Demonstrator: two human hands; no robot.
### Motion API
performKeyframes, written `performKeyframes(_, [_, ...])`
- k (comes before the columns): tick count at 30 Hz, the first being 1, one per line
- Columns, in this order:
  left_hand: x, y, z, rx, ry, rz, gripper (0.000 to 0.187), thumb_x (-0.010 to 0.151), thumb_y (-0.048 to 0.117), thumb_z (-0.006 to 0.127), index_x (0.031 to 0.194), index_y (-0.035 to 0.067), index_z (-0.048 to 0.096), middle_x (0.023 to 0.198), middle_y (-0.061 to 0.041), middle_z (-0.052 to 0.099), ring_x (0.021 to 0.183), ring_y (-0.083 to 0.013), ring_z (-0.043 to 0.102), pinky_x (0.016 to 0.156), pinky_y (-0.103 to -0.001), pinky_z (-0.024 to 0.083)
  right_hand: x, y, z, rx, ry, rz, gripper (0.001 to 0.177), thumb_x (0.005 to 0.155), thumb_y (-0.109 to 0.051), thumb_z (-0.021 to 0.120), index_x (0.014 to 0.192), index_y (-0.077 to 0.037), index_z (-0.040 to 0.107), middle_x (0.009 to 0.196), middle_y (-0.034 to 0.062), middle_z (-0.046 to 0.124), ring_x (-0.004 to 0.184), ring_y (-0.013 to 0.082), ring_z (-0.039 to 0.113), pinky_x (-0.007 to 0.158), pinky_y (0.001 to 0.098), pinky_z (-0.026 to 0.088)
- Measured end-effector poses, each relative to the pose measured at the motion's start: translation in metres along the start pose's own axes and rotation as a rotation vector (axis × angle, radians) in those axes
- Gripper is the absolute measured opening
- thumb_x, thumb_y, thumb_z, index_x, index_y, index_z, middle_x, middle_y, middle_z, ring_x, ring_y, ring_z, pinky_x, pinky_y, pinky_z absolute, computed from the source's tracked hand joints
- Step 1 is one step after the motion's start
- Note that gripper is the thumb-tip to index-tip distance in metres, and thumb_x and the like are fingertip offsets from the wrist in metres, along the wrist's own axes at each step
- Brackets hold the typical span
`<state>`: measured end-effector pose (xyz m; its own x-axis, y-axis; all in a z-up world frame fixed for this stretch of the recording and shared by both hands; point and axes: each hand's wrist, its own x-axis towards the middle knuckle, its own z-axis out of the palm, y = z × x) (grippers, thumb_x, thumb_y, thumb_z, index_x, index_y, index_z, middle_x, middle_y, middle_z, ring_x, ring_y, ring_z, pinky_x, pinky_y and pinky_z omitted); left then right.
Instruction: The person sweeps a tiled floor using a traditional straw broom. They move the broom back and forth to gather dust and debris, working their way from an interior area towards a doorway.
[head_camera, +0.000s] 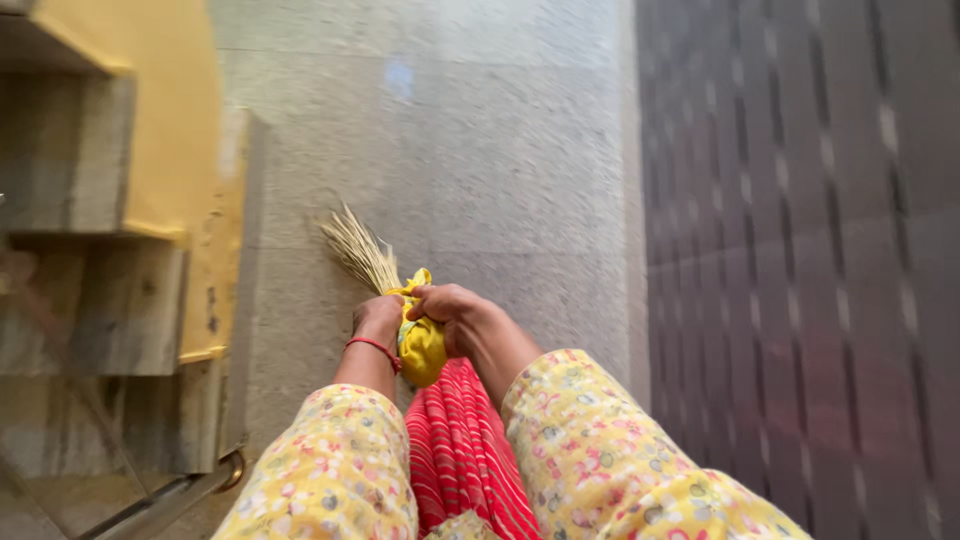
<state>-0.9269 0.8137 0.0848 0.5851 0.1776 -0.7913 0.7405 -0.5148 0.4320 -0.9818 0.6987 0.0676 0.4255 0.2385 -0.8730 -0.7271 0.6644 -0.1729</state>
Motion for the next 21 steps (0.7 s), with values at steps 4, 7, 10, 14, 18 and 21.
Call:
performKeyframes(4, [-0.023, -0.006, 0.067, -0.285, -0.218, -0.068, 0.031, 0.088, 0.012, 0.064, 0.111, -0.008, 0.069, 0.103, -0.017, 0.072, 0.089, -0.0294, 0.071, 0.076, -0.050, 0.057, -0.011, 0.007, -0.067, 0.013, 0.043, -0.092, 0.042, 0.095, 0.001, 0.050, 0.136, -0.007, 0.050, 0.109, 0.0196, 0.064, 0.084, 0.0359, 0.072, 0.073, 0.0562, 0.062])
performKeyframes(7, [-0.007, -0.008, 0.120, -0.231, -0.317, 0.023, 0.031, 0.089, 0.015, 0.065, 0.110, -0.007, 0.071, 0.100, -0.015, 0.073, 0.085, -0.0282, 0.071, 0.075, -0.048, 0.057, -0.043, 0.008, -0.098, 0.057, 0.067, -0.099, 0.036, 0.093, -0.004, 0.051, 0.129, -0.004, 0.054, 0.104, 0.0212, 0.067, 0.081, 0.0373, 0.072, 0.068, 0.0553, 0.063])
performKeyframes(10, [0.025, -0.021, 0.177, -0.144, -0.434, 0.145, 0.031, 0.091, 0.018, 0.065, 0.110, -0.006, 0.072, 0.098, -0.014, 0.073, 0.083, -0.0274, 0.071, 0.074, -0.046, 0.057, -0.099, -0.014, -0.112, 0.106, 0.141, -0.282, 0.042, 0.092, 0.000, 0.050, 0.132, -0.011, 0.046, 0.107, 0.0187, 0.063, 0.086, 0.0369, 0.069, 0.072, 0.0552, 0.061])
performKeyframes(14, [0.053, -0.045, 0.222, -0.369, -0.707, 0.152, 0.029, 0.093, 0.020, 0.062, 0.110, -0.002, 0.069, 0.094, -0.015, 0.071, 0.079, -0.0297, 0.068, 0.073, -0.047, 0.057, -0.147, 0.000, -0.108, 0.224, 0.102, -0.519, 0.072, 0.090, 0.003, 0.056, 0.148, -0.028, 0.028, 0.113, 0.0147, 0.063, 0.091, 0.0306, 0.067, 0.075, 0.0497, 0.060])
performKeyframes(18, [0.029, -0.077, 0.205, -0.527, -0.768, 0.020, 0.031, 0.094, 0.023, 0.059, 0.113, 0.002, 0.069, 0.096, -0.013, 0.072, 0.081, -0.0286, 0.069, 0.076, -0.046, 0.056, -0.147, 0.032, -0.104, 0.363, 0.035, -0.596, 0.091, 0.088, 0.005, 0.062, 0.162, -0.026, 0.019, 0.118, 0.0129, 0.060, 0.094, 0.0300, 0.067, 0.073, 0.0517, 0.062])
performKeyframes(21, [0.019, -0.099, 0.165, -0.286, -0.622, -0.031, 0.032, 0.094, 0.022, 0.055, 0.112, -0.001, 0.069, 0.098, -0.017, 0.073, 0.083, -0.0329, 0.071, 0.078, -0.051, 0.057, -0.123, 0.068, -0.104, 0.311, 0.047, -0.419, 0.107, 0.086, 0.007, 0.055, 0.161, -0.045, -0.001, 0.125, 0.0151, 0.061, 0.095, 0.0320, 0.068, 0.074, 0.0504, 0.061])
